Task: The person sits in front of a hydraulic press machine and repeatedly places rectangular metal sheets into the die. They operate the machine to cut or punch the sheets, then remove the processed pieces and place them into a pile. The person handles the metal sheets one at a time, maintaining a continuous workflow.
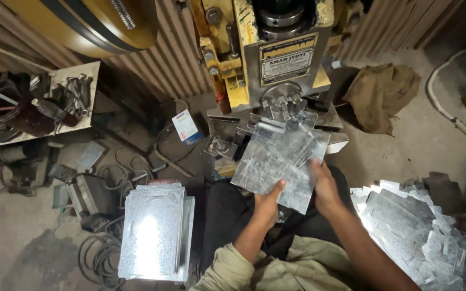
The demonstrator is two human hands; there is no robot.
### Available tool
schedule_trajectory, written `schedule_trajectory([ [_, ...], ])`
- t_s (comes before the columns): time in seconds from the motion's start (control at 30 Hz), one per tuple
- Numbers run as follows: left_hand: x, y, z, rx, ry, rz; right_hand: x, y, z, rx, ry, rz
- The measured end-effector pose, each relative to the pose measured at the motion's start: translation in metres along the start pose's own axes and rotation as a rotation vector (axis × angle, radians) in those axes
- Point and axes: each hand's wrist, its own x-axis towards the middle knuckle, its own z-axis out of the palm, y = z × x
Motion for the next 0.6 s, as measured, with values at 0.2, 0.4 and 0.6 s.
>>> schedule_trajectory([
  [0.2, -0.001, 0.001, 0.003, 0.003, -0.007, 0.041, 0.003, -0.006, -0.023, -0.425, 0.134, -0.468],
  [0.4, -0.042, 0.017, -0.004, 0.038, -0.086, -0.013, -0.006, -0.024, -0.027, -1.702, 0.160, -1.256],
  [0.6, -0.137, 0.105, -0.012, -0.120, -0.910, -0.165, -0.038, -0.003, -0.066, -1.040, -0.182, -1.231],
])
